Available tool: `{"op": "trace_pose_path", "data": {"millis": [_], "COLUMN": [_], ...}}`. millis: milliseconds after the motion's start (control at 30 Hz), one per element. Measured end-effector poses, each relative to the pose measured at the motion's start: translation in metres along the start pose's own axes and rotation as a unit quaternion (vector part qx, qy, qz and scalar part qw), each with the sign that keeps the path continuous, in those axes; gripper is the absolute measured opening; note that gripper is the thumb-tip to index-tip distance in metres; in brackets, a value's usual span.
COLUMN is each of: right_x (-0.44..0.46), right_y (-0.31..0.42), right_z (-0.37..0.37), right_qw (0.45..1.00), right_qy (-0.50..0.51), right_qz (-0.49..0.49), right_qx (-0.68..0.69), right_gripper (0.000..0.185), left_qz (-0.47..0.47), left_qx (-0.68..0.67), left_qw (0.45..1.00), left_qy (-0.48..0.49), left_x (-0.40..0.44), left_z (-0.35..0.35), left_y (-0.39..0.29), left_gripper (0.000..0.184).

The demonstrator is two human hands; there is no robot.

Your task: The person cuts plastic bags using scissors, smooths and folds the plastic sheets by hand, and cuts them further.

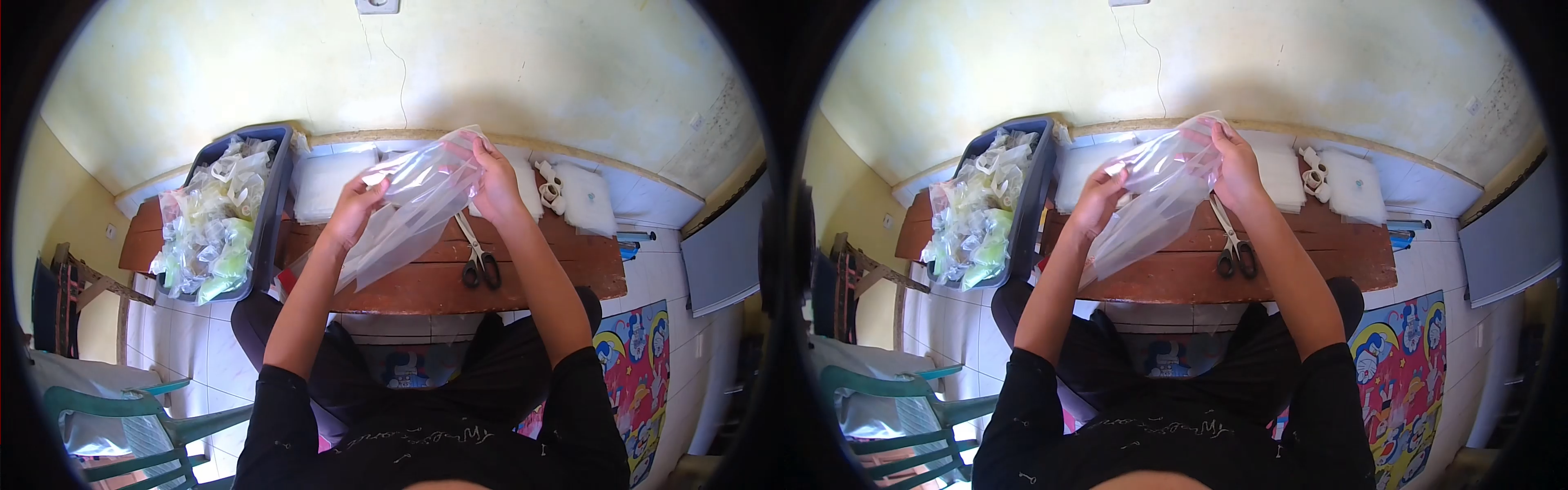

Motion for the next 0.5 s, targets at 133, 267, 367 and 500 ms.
{"op": "trace_pose_path", "data": {"millis": [133,267,367,500], "right_x": [-0.018,-0.020,0.006,0.018], "right_y": [0.031,0.014,-0.080,-0.186], "right_z": [-0.017,-0.002,0.061,0.144], "right_qw": [0.999,0.995,0.980,0.932], "right_qy": [0.014,-0.016,-0.063,-0.123], "right_qz": [0.038,0.040,-0.026,0.016], "right_qx": [-0.001,-0.089,-0.188,-0.339], "right_gripper": [0.037,0.039,0.035,0.030], "left_qz": [-0.127,-0.099,0.053,0.188], "left_qx": [-0.075,-0.039,-0.056,0.008], "left_qw": [0.989,0.992,0.989,0.978], "left_qy": [-0.019,-0.062,-0.124,-0.093], "left_x": [0.001,-0.002,0.013,-0.030], "left_z": [-0.013,-0.006,0.065,0.077], "left_y": [-0.049,-0.045,0.048,0.115], "left_gripper": [0.034,0.038,0.057,0.061]}}
Point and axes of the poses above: each hand's wrist, its own x-axis towards the middle knuckle, its own z-axis out of the back of the hand, y = z × x, the point moved 7 cm from there along x, towards the middle knuckle, and after that the axes turned 7 degrees about -x, right-handed, at the moved point
